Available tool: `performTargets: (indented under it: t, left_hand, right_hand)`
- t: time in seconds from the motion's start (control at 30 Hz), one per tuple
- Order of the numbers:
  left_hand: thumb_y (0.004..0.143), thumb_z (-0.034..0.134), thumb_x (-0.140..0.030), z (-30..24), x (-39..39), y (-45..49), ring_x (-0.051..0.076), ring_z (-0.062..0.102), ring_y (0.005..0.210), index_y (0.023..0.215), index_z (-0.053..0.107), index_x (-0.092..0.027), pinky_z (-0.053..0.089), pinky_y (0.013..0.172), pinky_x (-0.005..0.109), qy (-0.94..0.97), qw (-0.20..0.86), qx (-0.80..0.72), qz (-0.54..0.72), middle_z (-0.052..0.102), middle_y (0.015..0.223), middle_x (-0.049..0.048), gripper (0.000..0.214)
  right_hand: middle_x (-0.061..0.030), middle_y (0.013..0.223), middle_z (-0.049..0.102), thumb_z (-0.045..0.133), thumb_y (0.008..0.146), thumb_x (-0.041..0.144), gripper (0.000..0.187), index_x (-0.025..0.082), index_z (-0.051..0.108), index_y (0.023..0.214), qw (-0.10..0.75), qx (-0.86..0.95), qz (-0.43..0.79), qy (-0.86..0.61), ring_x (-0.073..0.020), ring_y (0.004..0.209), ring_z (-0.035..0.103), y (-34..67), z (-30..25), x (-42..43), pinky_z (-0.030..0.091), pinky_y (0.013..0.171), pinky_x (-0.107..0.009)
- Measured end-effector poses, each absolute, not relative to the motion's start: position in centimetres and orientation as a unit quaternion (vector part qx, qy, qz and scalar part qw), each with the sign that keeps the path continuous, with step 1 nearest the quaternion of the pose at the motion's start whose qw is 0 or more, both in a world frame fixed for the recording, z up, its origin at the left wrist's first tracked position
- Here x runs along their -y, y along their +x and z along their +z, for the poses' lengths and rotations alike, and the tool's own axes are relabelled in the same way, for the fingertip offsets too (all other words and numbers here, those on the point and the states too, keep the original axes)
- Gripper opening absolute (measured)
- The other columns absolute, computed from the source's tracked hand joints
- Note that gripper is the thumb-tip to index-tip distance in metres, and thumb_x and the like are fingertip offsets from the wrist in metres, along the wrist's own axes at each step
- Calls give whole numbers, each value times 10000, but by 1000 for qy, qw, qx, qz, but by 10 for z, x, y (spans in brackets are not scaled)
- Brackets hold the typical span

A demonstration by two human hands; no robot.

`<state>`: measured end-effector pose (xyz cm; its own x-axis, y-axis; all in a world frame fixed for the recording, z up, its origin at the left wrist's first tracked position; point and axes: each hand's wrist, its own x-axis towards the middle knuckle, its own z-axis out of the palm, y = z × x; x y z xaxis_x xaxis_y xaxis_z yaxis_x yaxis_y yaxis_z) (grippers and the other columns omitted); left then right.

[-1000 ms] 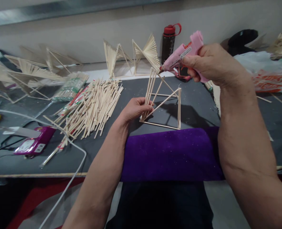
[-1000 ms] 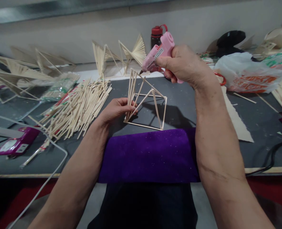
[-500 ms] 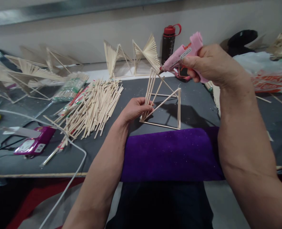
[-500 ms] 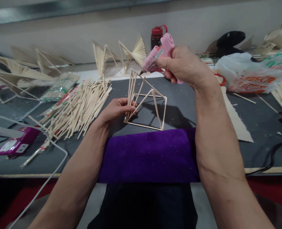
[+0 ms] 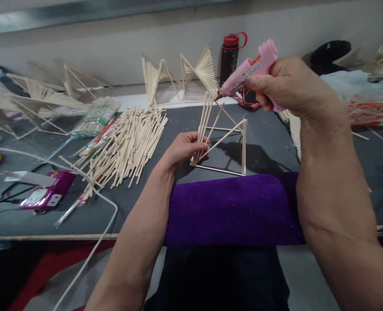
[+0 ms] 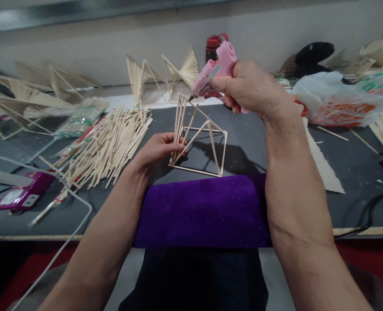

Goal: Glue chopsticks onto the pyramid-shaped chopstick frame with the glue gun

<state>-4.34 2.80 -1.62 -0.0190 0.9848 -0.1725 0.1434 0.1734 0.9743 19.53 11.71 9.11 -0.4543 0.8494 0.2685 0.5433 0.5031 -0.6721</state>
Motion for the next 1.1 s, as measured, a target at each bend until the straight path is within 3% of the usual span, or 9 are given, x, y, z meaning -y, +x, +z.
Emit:
performTargets:
  t: [0.2, 0.43, 0.93, 1.1]
  left_hand:
    - [636, 740, -202, -17, -28, -44, 155, 613, 641, 777, 665, -173, 468, 646, 308, 484, 508, -576, 419, 668, 696, 30, 162]
    - [639, 737, -204, -16, -27, -43, 155, 617, 640, 799, 665, -161, 470, 644, 305, 486, 505, -577, 418, 669, 695, 30, 181]
    - [626, 743, -184, -15, -28, -42, 160, 627, 642, 786, 663, -157, 479, 654, 318, 475, 510, -578, 424, 674, 691, 32, 182]
    - [619, 744, -169, -14, -29, -41, 148, 615, 618, 768, 663, -151, 476, 648, 306, 475, 506, -577, 431, 662, 670, 27, 170]
  right_hand:
    - [1, 447, 515, 576, 879, 270, 362, 164, 559, 533, 300, 809, 263, -431, -67, 372, 443, 195, 92, -116, 310, 358, -188]
    - [-64, 712, 687, 536, 880, 237, 236, 150, 677, 713, 290, 810, 281, -425, -95, 456, 509, 198, 89, -121, 329, 365, -207]
    - [-73, 682, 675, 557, 881, 249, 244, 124, 670, 706, 301, 807, 287, -419, -80, 444, 501, 198, 89, -120, 340, 367, -183]
    - [-45, 632, 663, 567, 897, 231, 241, 139, 654, 691, 383, 732, 346, -445, -77, 404, 491, 203, 89, -121, 335, 339, -186]
